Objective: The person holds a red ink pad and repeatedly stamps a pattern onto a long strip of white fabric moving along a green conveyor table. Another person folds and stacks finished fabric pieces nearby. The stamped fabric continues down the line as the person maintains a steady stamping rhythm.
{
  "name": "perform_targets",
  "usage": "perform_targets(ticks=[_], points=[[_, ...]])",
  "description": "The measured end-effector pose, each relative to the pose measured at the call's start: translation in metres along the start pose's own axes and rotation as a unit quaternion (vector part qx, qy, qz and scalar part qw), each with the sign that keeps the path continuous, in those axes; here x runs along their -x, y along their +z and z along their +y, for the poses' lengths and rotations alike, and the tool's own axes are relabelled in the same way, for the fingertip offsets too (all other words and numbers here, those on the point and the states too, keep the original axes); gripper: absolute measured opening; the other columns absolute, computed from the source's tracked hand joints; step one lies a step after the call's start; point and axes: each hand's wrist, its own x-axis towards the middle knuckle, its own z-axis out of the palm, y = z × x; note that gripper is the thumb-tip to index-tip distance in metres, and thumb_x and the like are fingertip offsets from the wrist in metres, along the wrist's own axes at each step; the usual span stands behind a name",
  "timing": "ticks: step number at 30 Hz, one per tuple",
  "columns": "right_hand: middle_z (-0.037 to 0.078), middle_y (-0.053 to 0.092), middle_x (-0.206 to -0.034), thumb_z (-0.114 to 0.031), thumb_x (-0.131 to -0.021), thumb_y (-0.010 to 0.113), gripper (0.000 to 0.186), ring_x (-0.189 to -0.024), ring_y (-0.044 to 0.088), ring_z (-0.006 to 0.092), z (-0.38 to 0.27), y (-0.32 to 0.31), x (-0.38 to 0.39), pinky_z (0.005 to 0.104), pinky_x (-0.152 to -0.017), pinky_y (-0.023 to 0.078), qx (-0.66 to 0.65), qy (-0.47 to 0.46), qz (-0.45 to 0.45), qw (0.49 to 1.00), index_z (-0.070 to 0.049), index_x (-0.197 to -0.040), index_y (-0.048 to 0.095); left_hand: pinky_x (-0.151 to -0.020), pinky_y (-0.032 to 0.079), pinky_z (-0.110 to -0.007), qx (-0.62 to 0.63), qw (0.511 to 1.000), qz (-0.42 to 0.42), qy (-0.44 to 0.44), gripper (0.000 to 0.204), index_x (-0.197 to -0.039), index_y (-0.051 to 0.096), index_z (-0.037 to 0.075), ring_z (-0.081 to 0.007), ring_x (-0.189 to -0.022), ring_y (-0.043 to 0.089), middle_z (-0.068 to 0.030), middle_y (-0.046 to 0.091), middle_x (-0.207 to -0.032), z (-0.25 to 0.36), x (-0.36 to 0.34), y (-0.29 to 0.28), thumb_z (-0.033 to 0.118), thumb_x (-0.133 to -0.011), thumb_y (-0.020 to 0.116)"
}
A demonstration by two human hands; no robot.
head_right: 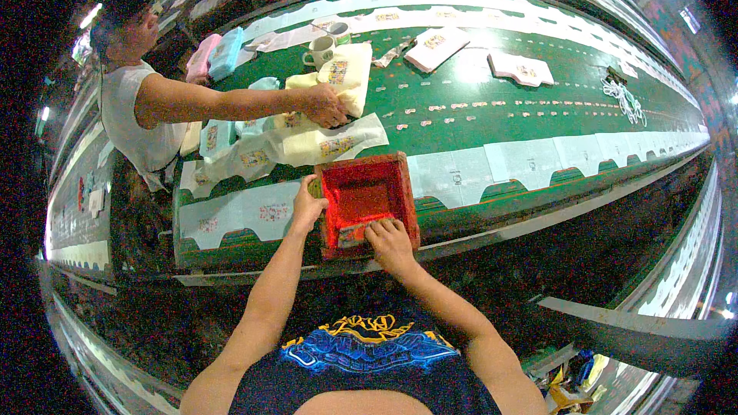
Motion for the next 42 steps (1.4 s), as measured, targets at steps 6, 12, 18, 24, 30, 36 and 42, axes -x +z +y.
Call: perform_targets(ticks=[6,12,18,24,30,36,42], points=[[0.006,0.071,-0.111,-0.011,-0.08,0.065,0.026,-0.11,0.065,0.0269,0.04,0.02,-0.083,0.0461,-0.095,0.048,0.029,0.007,0.014,0.999,-0.009,-0.105,0.07,-0.088,0.058,-0.046,-0.078,0.994,0.035,0.07,0.078,-0.14,0.055,0.021,-0.0376,-0.106,0.073,-0.0181,0.075,-0.114,-0.008,-0.004,0.001,0.009,-0.067,0.082],[0.005,0.072,-0.099,-0.013,-0.079,0.066,0.011,-0.101,0.066,0.0272,0.066,0.02,-0.129,0.0477,-0.085,0.049,0.018,0.035,-0.004,0.999,-0.011,-0.09,0.069,-0.089,0.057,-0.048,-0.086,0.995,0.014,0.052,0.077,-0.139,0.053,0.022,-0.0412,-0.107,0.072,-0.0186,0.075,-0.115,-0.005,-0.007,0.006,0.01,-0.069,0.081],[0.006,0.068,-0.105,-0.013,-0.081,0.066,0.027,-0.104,0.063,0.0266,0.005,0.016,-0.028,0.046,-0.091,0.048,0.019,0.007,0.002,1.0,-0.011,-0.107,0.07,-0.089,0.058,-0.046,-0.007,0.999,0.022,0.032,0.075,-0.139,0.055,0.021,-0.0367,-0.102,0.073,-0.0154,0.075,-0.111,-0.012,-0.002,0.001,0.006,-0.069,0.079],[0.005,0.068,-0.106,-0.012,-0.08,0.065,0.027,-0.104,0.063,0.0265,0.006,-0.013,-0.018,0.0458,-0.095,0.047,-0.025,0.013,-0.006,1.0,-0.009,-0.107,0.069,-0.097,0.054,-0.038,0.077,0.997,-0.006,0.011,0.076,-0.139,0.056,0.015,-0.0268,-0.111,0.068,-0.0114,0.07,-0.124,-0.005,-0.002,0.006,-0.005,-0.068,0.074],[0.004,0.07,-0.107,-0.009,-0.079,0.066,0.027,-0.105,0.064,0.0258,0.071,-0.06,0.001,0.0447,-0.095,0.047,-0.011,0.034,0.003,0.999,-0.009,-0.105,0.069,-0.098,0.054,-0.038,0.14,0.988,-0.01,0.066,0.074,-0.138,0.056,0.011,-0.026,-0.116,0.067,-0.0115,0.069,-0.129,0.046,0.016,0.076,-0.006,-0.068,0.073],[0.004,0.072,-0.111,-0.005,-0.077,0.067,0.029,-0.109,0.066,0.0247,0.162,-0.096,0.047,0.0443,-0.095,0.047,0.011,0.058,0.006,0.998,-0.01,-0.105,0.07,-0.099,0.054,-0.04,0.039,0.992,0.032,0.119,0.074,-0.137,0.057,0.011,-0.0292,-0.119,0.067,-0.0133,0.069,-0.127,0.097,0.032,0.177,-0.003,-0.067,0.076],[0.005,0.072,-0.113,-0.006,-0.078,0.067,0.03,-0.11,0.065,0.0259,0.216,-0.1,0.077,0.0447,-0.095,0.048,-0.001,0.043,0.002,0.999,-0.009,-0.108,0.069,-0.097,0.055,-0.041,0.03,0.997,0.026,0.069,0.073,-0.136,0.058,0.013,-0.0302,-0.116,0.068,-0.0148,0.07,-0.126,0.12,0.037,0.225,-0.001,-0.067,0.077]])
